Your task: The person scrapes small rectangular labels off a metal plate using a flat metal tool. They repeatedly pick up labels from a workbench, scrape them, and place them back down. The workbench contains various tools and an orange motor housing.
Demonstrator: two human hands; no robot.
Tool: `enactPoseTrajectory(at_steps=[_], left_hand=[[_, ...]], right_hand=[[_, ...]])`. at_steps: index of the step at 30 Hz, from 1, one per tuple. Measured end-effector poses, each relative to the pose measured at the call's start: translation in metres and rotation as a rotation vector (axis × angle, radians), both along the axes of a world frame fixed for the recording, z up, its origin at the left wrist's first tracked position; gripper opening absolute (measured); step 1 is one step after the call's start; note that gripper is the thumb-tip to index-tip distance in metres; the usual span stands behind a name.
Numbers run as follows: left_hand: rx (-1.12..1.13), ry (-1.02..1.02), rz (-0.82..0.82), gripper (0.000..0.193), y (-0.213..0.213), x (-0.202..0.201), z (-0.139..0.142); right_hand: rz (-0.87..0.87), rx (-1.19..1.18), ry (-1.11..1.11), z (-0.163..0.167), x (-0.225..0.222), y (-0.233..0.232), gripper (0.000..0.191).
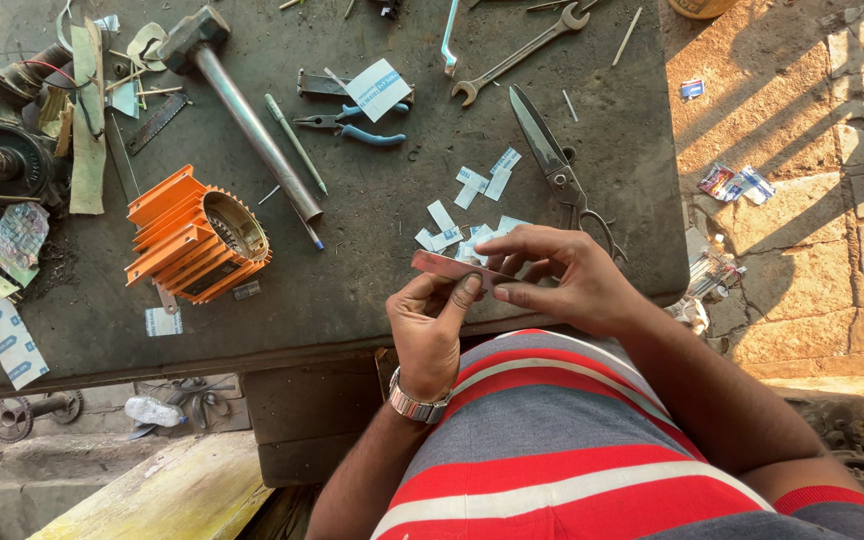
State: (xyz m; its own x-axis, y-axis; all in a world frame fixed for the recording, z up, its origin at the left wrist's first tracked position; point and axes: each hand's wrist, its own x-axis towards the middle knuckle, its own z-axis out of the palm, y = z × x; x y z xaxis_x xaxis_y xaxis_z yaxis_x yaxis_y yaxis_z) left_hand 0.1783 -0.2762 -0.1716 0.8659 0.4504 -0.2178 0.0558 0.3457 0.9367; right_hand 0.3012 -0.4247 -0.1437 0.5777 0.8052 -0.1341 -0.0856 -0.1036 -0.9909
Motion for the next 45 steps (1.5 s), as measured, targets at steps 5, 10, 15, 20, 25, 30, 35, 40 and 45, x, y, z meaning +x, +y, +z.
enactPoseTrajectory(at_steps=[5, 10, 15, 20, 25, 30, 35, 40, 45], left_hand=[[0.030, -0.023, 0.004, 0.012, 0.001, -0.001, -0.005], [0.003, -0.029, 0.025, 0.017, 0.002, -0.001, -0.009], [0.015, 0.000, 0.022, 0.013, 0.002, -0.004, -0.012], [-0.070, -0.009, 0.022, 0.012, 0.003, -0.004, -0.015], [-0.121, -0.012, 0.021, 0.012, 0.003, -0.005, -0.019], [-0.091, -0.019, 0.027, 0.012, 0.002, -0.003, -0.019], [-0.066, 0.000, 0.033, 0.013, 0.003, -0.003, -0.018], [-0.008, 0.024, 0.039, 0.012, 0.001, -0.002, -0.018], [0.016, 0.030, 0.033, 0.012, 0.000, -0.002, -0.019]], right_hand=[[0.007, 0.010, 0.168, -0.001, 0.004, 0.002, 0.042], [0.021, 0.074, 0.125, -0.001, 0.007, 0.003, 0.034], [0.026, -0.068, 0.147, -0.001, 0.007, 0.003, 0.030], [-0.008, -0.054, 0.160, -0.003, 0.003, 0.004, 0.024], [-0.022, -0.050, 0.156, -0.005, 0.004, 0.003, 0.022], [-0.003, 0.001, 0.153, -0.006, 0.006, 0.003, 0.023], [0.005, -0.026, 0.164, -0.006, 0.007, 0.004, 0.024], [0.025, -0.024, 0.120, -0.007, 0.011, 0.002, 0.029], [0.014, 0.056, 0.265, -0.008, 0.015, 0.002, 0.027]])
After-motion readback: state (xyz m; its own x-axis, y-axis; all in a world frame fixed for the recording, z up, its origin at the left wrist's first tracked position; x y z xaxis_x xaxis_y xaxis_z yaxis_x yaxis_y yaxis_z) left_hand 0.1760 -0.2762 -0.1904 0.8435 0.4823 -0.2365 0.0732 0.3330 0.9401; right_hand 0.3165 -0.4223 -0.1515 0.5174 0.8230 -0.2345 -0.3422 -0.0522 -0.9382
